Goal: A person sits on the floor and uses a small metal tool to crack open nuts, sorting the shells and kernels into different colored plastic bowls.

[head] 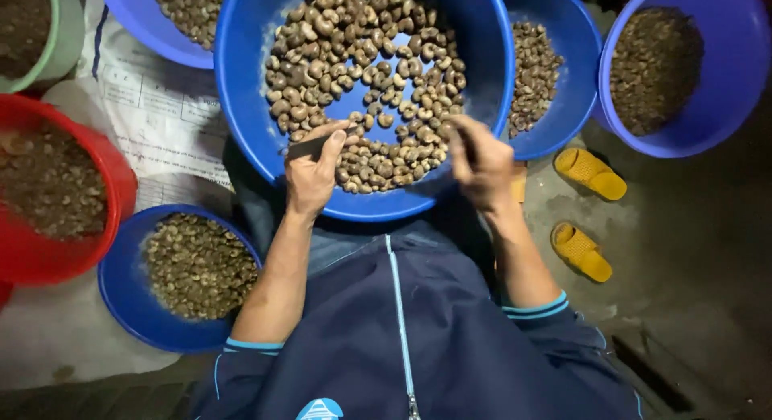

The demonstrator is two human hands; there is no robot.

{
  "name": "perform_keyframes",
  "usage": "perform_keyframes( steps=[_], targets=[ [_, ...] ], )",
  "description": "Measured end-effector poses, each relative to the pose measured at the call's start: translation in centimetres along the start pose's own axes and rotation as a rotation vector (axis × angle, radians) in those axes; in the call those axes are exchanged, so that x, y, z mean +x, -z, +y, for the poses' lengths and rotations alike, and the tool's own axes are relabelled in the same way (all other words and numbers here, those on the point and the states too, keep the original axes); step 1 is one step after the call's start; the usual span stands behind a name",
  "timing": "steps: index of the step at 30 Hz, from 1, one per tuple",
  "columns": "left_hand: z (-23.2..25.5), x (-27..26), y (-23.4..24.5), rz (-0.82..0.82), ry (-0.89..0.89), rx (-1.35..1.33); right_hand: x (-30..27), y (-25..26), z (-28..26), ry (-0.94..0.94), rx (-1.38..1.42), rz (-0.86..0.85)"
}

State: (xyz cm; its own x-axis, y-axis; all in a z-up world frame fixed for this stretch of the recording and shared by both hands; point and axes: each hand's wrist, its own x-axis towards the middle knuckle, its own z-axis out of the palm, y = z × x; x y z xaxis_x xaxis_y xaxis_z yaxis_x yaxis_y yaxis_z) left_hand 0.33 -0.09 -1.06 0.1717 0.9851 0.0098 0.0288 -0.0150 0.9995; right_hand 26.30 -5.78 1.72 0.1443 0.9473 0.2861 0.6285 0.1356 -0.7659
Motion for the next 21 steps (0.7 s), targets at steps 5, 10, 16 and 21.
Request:
perform_keyframes(
  steps=[5,10,16,21],
  targets=[
    [0.3,-0.3,0.1,0.002,0.012,-0.025,-0.4,-5.4,4.1,0.136,-0.408,-0.413],
    [0.7,-0.2,0.4,-0.006,0.03,-0.021,-1.9,-10.5,9.3,0.042,-0.742,-0.874],
    [1.0,-0.1,0.0,-0.014,0.078,-0.021,-0.4,-9.2,5.3,0.064,-0.556,-0.748],
    [1.2,0.1,0.2,-0.02,0.016,-0.056,1.1,-7.0,-1.0,-0.369,0.37,-0.534]
  ],
)
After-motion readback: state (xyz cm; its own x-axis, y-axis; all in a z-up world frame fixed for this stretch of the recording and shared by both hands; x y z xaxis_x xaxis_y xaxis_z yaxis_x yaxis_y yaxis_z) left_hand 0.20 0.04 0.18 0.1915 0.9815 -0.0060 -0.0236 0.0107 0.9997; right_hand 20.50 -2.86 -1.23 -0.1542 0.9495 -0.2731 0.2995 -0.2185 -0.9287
